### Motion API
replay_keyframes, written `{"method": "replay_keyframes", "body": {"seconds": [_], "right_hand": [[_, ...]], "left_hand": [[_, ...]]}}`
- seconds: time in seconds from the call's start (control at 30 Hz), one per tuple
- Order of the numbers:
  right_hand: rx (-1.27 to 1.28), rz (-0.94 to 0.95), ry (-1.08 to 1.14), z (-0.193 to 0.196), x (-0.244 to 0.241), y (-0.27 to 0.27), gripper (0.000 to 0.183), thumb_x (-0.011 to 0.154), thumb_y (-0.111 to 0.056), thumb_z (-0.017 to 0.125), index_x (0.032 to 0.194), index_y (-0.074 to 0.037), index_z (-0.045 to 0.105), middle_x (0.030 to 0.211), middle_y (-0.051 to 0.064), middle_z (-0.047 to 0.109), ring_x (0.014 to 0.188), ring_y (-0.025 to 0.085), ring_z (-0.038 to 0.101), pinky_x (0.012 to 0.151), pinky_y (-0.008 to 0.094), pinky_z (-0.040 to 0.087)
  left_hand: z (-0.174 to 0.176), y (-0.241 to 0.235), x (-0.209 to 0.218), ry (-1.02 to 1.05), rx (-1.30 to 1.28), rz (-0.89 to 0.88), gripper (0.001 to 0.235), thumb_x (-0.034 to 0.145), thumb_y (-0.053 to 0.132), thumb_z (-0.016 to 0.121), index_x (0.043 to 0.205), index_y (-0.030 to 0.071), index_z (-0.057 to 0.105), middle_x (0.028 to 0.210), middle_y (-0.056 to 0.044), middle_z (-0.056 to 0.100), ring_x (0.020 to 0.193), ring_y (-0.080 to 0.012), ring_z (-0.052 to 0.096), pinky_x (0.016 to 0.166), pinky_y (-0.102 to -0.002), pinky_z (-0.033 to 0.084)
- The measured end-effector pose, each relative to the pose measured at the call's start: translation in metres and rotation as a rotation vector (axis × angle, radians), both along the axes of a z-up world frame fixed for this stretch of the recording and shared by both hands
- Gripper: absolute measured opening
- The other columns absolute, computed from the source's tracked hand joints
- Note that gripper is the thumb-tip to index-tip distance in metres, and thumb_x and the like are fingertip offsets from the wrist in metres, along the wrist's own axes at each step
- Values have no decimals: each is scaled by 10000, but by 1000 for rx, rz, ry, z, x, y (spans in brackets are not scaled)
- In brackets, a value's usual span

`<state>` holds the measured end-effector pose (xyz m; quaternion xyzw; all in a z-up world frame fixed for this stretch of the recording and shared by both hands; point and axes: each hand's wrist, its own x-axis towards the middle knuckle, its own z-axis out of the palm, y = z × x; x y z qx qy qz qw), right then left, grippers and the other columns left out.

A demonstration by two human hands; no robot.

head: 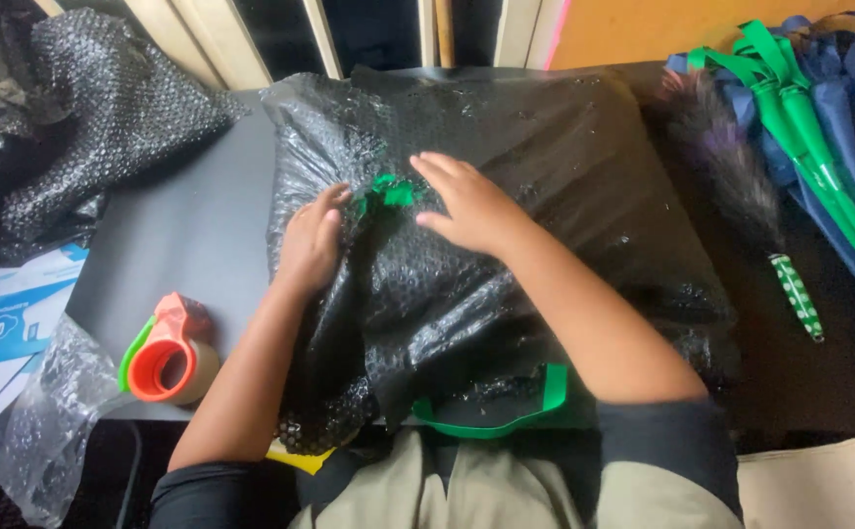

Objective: The person wraps a green tote bag in black bubble wrap on a table. They fold the bubble wrap around the bag, then use a tape dispenser to apply clear tape to secure the wrapping. The person smooths the bubble wrap and applies multiple pieces of tape to seal the package.

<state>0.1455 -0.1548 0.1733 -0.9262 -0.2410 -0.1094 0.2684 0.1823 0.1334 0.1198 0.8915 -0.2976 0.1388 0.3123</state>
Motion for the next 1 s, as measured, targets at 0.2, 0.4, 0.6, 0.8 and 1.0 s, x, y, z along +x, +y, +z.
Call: {"method": "replay_keyframes", "body": {"seconds": [0.2,0.4,0.6,0.8,1.0], "right_hand": [[-166,-86,-16,-73,80,3,285,871,-312,794,1114,-164,804,1078,48,728,1057,293,695,908,399,574],[-64,-18,123,-29,63,12,181,943,-295,750,1067,-178,810,1002,21,765,1019,212,728,880,342,589],[147,39,-95,41,54,16,152,880,-121,750,1010,-160,817,926,79,774,936,300,739,817,407,589],[353,119,-111,19,68,47,166,864,-91,728,983,-160,820,928,84,782,956,284,746,828,391,581],[12,97,-56,-48,59,64,97,796,-214,795,876,-159,808,878,43,751,822,229,739,763,343,593]], "left_hand": [[-1,22,15,453,-308,-219,766,702,-10,522,1464,19,454,1444,-298,558,1443,-443,408,1158,-587,362],[-8,17,26,122,234,-122,826,762,18,679,1542,100,421,1380,-269,612,1379,-433,504,1207,-560,338],[-39,13,44,-155,250,-38,643,745,116,738,1366,49,586,1095,-173,742,1115,-375,704,1037,-523,488],[-101,16,75,-320,212,59,291,819,83,657,1033,-95,740,923,-246,753,1018,-393,705,971,-439,531],[-2,-5,9,148,193,134,822,917,55,537,1642,56,150,1302,-268,693,1253,-372,651,1179,-449,345]]}}
